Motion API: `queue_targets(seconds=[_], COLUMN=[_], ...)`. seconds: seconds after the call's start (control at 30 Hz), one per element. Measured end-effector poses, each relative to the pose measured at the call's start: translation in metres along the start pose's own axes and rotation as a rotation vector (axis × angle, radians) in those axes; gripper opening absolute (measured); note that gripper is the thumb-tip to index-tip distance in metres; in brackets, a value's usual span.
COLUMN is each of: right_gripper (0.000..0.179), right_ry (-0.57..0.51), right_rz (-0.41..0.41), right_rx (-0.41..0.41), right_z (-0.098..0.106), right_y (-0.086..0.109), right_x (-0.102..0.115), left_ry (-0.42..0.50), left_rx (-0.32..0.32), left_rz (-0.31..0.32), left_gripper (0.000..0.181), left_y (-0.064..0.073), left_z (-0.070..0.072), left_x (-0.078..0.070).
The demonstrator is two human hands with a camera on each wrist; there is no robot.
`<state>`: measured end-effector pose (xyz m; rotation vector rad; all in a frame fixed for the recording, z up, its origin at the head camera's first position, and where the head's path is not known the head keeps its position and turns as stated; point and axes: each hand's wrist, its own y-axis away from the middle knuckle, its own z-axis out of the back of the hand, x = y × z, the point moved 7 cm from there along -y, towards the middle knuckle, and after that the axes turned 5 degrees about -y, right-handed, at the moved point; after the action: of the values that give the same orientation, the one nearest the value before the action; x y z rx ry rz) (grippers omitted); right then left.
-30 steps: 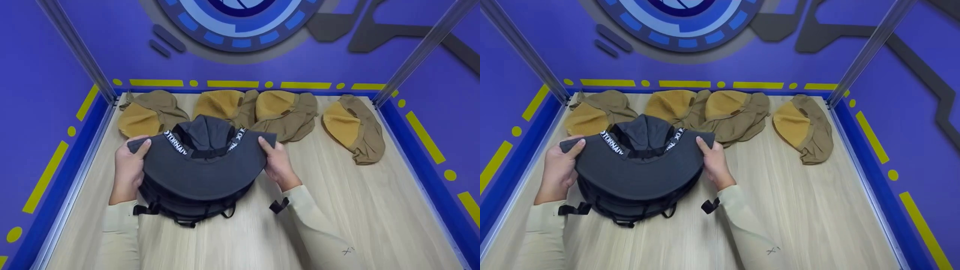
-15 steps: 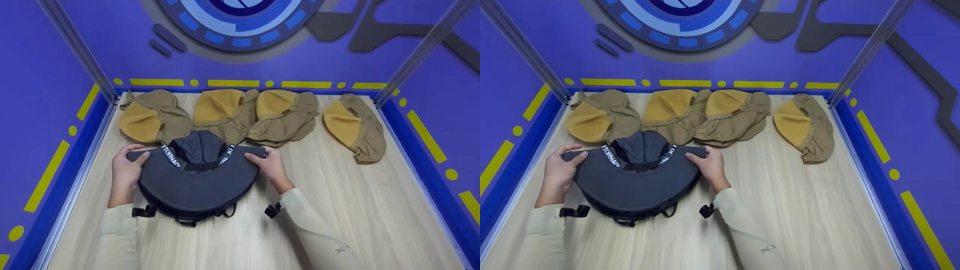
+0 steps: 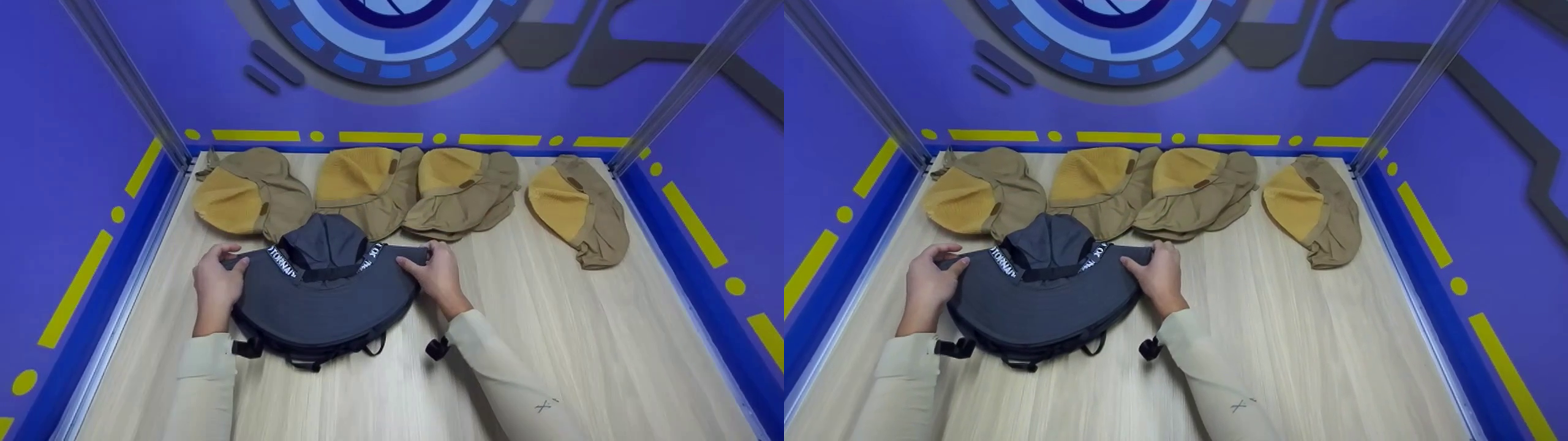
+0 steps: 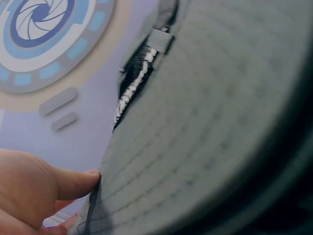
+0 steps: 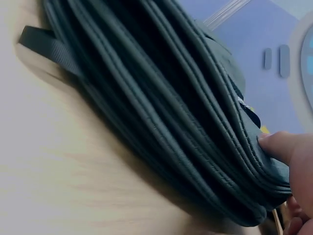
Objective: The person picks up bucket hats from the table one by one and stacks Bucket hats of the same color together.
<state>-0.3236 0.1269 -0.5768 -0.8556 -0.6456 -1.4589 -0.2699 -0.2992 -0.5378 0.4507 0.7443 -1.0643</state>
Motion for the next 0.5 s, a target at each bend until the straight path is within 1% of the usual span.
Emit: queue_targets(seconds=[0.13, 0.23, 0.33, 0.43, 0.5], right_gripper=[0.049, 0.051, 0.048, 0.042, 0.037], right_ry=[-0.036, -0.065, -0.068, -0.076, -0.082], right_rz=[0.007, 0.035, 0.061, 0.078, 0.092], right_rx=[-0.015, -0.021, -0.016, -0.001, 0.013], right_z=[-0.001, 0.0, 0.0, 0.0, -0.001], right_y=[0.001, 0.001, 0.001, 0.001, 0.001], right_x=[-0.001, 0.003, 0.007, 0.009, 0.01], left_ry=[-0.034, -0.055, -0.074, -0.08, -0.089], left_rx=[0.014, 0.02, 0.016, 0.01, 0.013], left_rz=[0.008, 0.015, 0.014, -0.008, -0.046], left_gripper=[0.026, 0.027, 0.027, 0.028, 0.03], left_y=[0.001, 0.002, 0.005, 0.007, 0.009], left_z=[-0.003, -0.004, -0.006, -0.008, -0.011], left_x=[0.0, -0.003, -0.007, -0.013, -0.019])
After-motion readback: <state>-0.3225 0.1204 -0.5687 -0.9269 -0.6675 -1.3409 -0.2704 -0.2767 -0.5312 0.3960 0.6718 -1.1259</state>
